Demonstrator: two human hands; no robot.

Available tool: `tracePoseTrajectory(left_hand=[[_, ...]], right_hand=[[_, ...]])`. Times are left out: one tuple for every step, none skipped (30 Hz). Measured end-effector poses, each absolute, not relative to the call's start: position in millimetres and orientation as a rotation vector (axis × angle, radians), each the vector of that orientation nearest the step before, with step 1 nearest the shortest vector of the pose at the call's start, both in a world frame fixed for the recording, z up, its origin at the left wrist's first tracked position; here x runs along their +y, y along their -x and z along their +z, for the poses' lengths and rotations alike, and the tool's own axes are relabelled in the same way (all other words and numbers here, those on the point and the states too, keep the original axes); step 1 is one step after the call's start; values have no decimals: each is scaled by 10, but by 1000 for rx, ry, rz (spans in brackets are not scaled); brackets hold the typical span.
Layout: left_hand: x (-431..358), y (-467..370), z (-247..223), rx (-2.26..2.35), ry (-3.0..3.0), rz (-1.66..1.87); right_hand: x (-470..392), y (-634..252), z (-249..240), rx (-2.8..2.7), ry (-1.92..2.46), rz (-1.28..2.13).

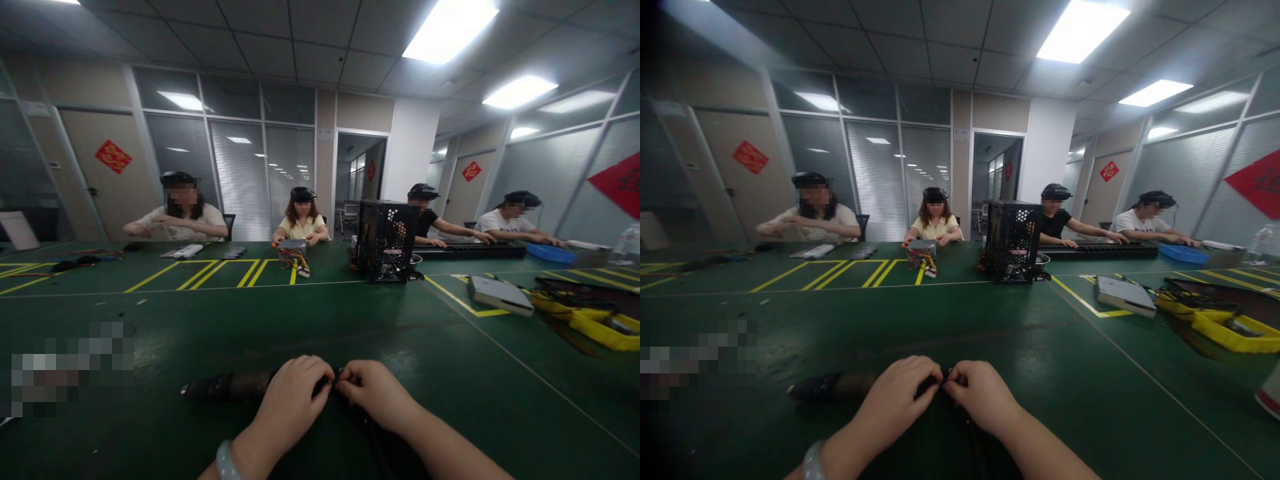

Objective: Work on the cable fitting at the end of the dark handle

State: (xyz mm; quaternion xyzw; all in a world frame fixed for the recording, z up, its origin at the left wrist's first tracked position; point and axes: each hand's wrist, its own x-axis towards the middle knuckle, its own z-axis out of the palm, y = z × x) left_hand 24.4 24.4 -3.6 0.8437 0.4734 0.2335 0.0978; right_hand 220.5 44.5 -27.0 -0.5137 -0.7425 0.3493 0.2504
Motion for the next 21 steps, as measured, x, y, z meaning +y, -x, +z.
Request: tracePoseTrajectory(left_hand=[[245, -244, -41, 1408, -2495, 696], [247, -245, -47, 1423, -2492, 699], [249, -246, -53, 1443, -2487, 700], [252, -246, -57, 1461, -2484, 699], [255, -247, -59, 1471, -2484, 694], [257, -247, -58, 1470, -2487, 686], [258, -247, -55, 1459, -2493, 678], [259, -247, -50, 1445, -2499, 672], [259, -247, -45, 1431, -2504, 670], [258, -247, -40, 1421, -2507, 669], [258, -247, -36, 1418, -2505, 670], [257, -247, -34, 1425, -2499, 672], [257, -247, -34, 1441, -2487, 672], [257, -246, -35, 1461, -2475, 669], [258, -246, -37, 1480, -2465, 663], [260, -245, -40, 1493, -2461, 655], [261, -245, -43, 1496, -2464, 645], [263, -245, -46, 1490, -2473, 636], [264, -245, -48, 1481, -2485, 630], [265, -245, -51, 1472, -2494, 628], [266, -245, -54, 1465, -2500, 632]], right_hand=[[446, -2205, -267, -2026, 1402, 936], [447, -2206, -265, -2032, 1404, 923], [449, -2207, -265, -2038, 1405, 915], [451, -2208, -266, -2039, 1405, 913], [453, -2210, -269, -2039, 1402, 917], [456, -2212, -273, -2037, 1397, 925], [457, -2213, -277, -2035, 1395, 931], [458, -2214, -281, -2033, 1393, 934], [457, -2215, -283, -2033, 1392, 933], [456, -2215, -284, -2033, 1393, 932], [455, -2216, -285, -2033, 1398, 930], [453, -2216, -285, -2033, 1402, 928], [452, -2216, -285, -2033, 1403, 922], [451, -2216, -286, -2034, 1401, 914], [451, -2217, -288, -2034, 1399, 906], [451, -2217, -290, -2035, 1397, 900], [452, -2217, -291, -2038, 1395, 896], [453, -2217, -292, -2040, 1396, 895], [453, -2216, -290, -2042, 1398, 898], [453, -2215, -288, -2042, 1399, 906], [452, -2213, -284, -2040, 1399, 914]])
